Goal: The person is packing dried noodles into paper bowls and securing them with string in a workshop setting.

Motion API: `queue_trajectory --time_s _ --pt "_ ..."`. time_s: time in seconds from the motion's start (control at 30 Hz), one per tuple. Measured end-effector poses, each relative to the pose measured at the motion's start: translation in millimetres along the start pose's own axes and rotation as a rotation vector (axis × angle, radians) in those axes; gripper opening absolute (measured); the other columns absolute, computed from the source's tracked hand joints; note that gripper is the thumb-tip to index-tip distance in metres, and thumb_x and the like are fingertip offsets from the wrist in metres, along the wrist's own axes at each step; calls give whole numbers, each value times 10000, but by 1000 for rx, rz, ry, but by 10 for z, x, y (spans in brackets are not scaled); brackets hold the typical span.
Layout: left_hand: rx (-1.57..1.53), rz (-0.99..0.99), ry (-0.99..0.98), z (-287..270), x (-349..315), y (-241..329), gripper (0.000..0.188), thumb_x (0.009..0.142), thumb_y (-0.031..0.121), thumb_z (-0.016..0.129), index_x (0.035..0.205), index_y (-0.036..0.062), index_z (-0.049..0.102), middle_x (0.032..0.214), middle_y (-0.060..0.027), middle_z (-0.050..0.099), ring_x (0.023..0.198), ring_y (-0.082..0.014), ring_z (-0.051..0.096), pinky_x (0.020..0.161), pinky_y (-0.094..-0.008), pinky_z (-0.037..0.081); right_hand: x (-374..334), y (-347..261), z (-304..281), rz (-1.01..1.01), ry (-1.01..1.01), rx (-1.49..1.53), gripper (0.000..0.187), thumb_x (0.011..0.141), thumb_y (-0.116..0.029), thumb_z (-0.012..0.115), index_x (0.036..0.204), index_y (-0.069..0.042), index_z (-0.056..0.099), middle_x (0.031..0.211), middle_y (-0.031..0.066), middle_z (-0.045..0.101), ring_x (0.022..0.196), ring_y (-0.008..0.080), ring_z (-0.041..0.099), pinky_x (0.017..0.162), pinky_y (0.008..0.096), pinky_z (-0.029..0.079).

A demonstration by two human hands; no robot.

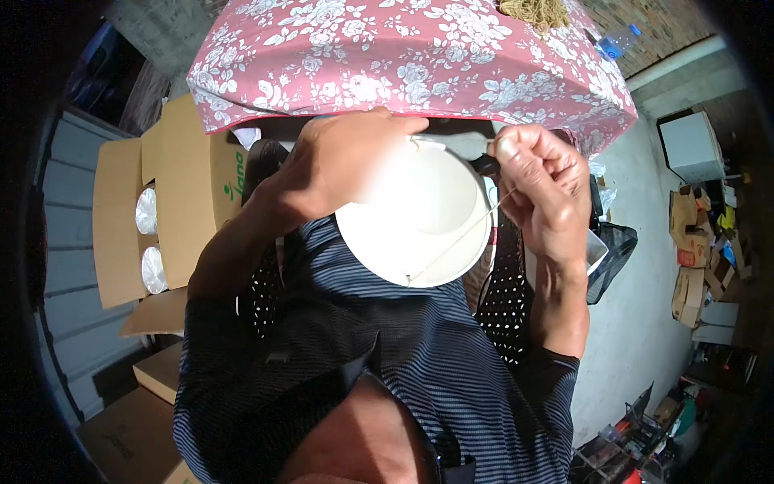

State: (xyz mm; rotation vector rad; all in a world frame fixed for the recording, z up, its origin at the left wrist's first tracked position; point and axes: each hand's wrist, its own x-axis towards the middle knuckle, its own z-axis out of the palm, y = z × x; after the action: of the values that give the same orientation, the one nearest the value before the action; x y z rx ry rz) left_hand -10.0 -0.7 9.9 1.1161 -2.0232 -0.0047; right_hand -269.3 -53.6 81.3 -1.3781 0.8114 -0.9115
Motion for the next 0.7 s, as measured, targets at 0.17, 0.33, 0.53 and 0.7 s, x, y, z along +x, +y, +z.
queue_trajectory --time_s 0.17,0.33,0.53,0.7 --pt "74 -24 33 -287 2 -232 233 902 -39 682 1123 2 741 917 -141 699 751 -249 713 675 -361 594 206 145 -203 -20 27 -109 190 1005 -212 712 972 -28 677 654 -64 502 510 19 379 462 223 333" --pt "110 -69 150 -471 6 -280 82 862 14 736 910 -51 728 868 -167 706 793 -307 709 691 -392 569 472 735 -167 150 -84 -88 76 1008 -164 689 1017 -91 705 742 -73 598 592 25 526 549 200 434" --pt "90 -293 248 -748 -212 -664 153 902 39 717 1025 -50 719 924 -154 716 788 -257 699 711 -359 526 331 864 293 121 -402 -437 337 967 -24 676 1294 8 602 1009 84 678 802 116 656 682 286 576" --pt "108 -435 186 -988 -134 -738 146 923 60 684 1014 -47 722 909 -209 712 823 -308 713 744 -380 530 381 210 437 -857 -367 -890 605 807 -164 850 1346 -1 628 1402 263 585 1320 444 566 1105 505 462"
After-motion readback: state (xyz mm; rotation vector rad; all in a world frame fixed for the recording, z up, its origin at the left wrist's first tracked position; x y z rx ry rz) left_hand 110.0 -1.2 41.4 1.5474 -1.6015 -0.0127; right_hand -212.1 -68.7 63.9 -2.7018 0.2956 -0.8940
